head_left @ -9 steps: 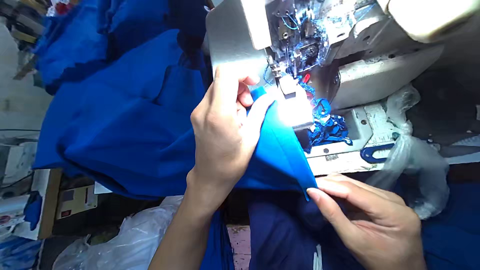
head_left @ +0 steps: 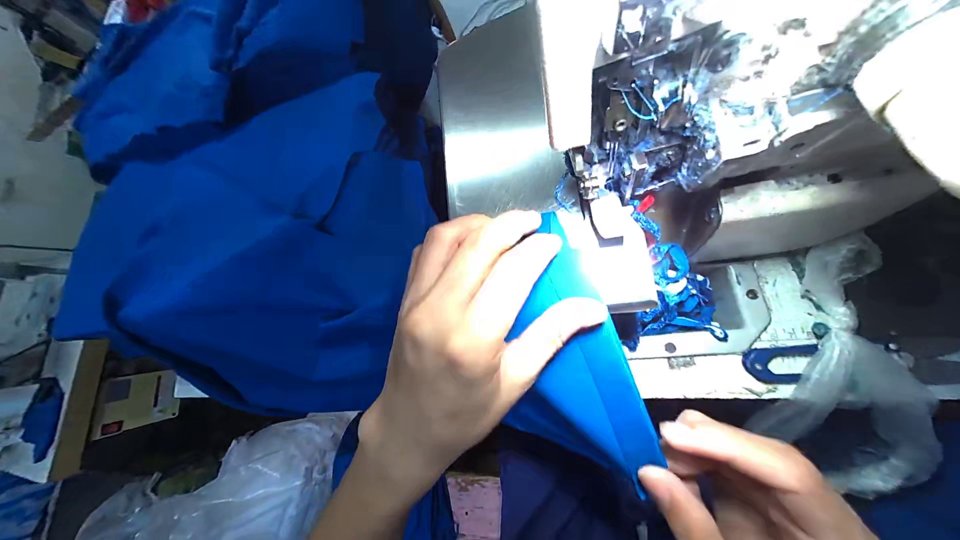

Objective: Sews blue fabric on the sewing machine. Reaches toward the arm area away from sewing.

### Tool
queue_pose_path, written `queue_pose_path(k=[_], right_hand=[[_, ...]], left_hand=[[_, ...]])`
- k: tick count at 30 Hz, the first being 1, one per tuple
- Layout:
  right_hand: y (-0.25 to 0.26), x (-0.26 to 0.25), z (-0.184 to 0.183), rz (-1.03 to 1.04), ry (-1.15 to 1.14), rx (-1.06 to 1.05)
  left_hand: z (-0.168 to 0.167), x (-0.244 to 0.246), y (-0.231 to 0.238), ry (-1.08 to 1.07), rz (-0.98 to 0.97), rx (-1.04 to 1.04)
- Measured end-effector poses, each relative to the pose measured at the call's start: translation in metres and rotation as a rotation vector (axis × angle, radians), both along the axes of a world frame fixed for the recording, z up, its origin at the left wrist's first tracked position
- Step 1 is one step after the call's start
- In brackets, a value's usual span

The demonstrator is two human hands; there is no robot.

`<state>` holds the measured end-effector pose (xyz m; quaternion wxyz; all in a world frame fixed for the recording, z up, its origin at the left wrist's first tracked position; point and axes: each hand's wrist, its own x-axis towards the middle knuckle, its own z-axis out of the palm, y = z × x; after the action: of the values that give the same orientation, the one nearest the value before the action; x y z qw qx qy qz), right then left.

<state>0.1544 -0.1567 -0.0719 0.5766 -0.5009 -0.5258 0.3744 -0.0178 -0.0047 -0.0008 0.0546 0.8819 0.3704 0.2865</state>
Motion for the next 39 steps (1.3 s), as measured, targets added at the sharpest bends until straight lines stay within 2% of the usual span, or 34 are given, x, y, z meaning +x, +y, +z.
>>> queue_pose_path(k=[6, 17, 22, 30, 33, 36, 39], right_hand=[[0.013, 0.010, 0.000, 0.078, -0.021, 0.129], [0.017, 0.014, 0.001, 0.024, -0.057, 0.145], [0.013, 0.012, 0.001, -0.001, -0.049, 0.129], [0.016, 0.002, -0.015, -0.093, 0.007, 0.166], [0.013, -0.001, -0.012, -0.093, 0.023, 0.161], [0.011, 0.000, -0.006, -0.066, -0.002, 0.133], [0.009, 0.005, 0.002, -0.005, -0.029, 0.062]], left_hand=[[-0.006, 0.004, 0.017, 0.074, 0.062, 0.026], [0.005, 0.018, 0.047, 0.296, -0.038, -0.122], [0.010, 0.020, 0.047, 0.399, -0.057, -0.140], [0.009, 0.021, 0.054, 0.381, -0.051, -0.177], [0.018, 0.021, 0.032, 0.401, 0.039, -0.084], [0.010, 0.024, -0.010, 0.185, 0.134, 0.085], [-0.010, 0.025, -0.032, -0.006, 0.183, 0.050]])
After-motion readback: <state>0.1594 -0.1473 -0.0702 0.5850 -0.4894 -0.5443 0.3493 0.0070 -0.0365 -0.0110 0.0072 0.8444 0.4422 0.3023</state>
